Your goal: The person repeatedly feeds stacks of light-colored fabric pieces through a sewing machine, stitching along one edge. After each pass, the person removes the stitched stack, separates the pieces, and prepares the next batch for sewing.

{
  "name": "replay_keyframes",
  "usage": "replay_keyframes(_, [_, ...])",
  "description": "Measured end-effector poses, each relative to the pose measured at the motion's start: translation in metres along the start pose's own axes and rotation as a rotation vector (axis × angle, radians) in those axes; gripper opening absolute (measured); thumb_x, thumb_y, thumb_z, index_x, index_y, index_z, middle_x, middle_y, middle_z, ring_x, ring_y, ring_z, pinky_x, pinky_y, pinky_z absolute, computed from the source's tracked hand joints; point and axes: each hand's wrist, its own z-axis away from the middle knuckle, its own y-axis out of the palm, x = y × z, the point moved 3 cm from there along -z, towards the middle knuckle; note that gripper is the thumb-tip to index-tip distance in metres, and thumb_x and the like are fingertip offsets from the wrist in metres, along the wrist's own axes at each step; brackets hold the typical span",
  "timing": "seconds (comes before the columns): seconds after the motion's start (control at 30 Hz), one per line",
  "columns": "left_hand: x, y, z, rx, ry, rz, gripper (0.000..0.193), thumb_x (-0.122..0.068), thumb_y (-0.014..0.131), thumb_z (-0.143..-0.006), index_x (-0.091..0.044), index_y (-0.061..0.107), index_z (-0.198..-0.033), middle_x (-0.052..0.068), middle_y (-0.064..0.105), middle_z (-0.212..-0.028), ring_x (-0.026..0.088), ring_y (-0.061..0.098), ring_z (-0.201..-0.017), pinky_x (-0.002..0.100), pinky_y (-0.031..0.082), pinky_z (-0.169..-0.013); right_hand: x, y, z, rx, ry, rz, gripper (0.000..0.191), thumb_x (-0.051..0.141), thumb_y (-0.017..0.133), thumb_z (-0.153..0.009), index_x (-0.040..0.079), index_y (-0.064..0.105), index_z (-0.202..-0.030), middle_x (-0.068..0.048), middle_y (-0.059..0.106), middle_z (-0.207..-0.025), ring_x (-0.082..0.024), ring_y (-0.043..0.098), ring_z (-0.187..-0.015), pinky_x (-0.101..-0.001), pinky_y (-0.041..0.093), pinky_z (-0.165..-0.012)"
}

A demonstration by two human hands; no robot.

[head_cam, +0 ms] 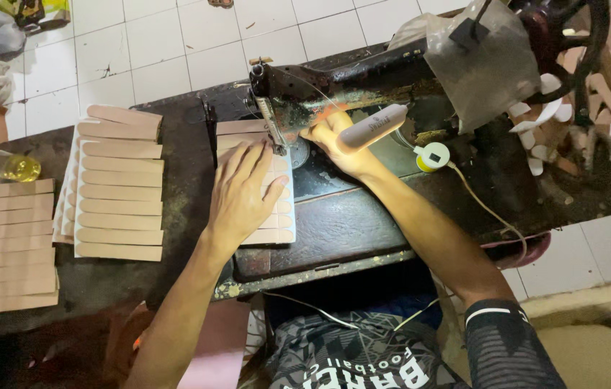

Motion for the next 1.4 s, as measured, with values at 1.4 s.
replay_keyframes(1.4, [0.039, -0.013, -0.047, 0.139, -0.287, 0.196, 0.052, -0.019, 0.067, -0.095, -0.014, 0.053, -0.144, 0.017, 0.069, -0.125, 0.036, 0.063, -0.120, 0.047, 0.049, -0.104, -0.002, 0.000, 0.001, 0.055, 0.048, -0.356, 0.023, 0.005, 0.056, -0.087, 0.006, 0.065, -0.108, 0.003, 0.066, -0.099, -0.005, 0.059, -0.090, -0.0229, 0.048, -0.081])
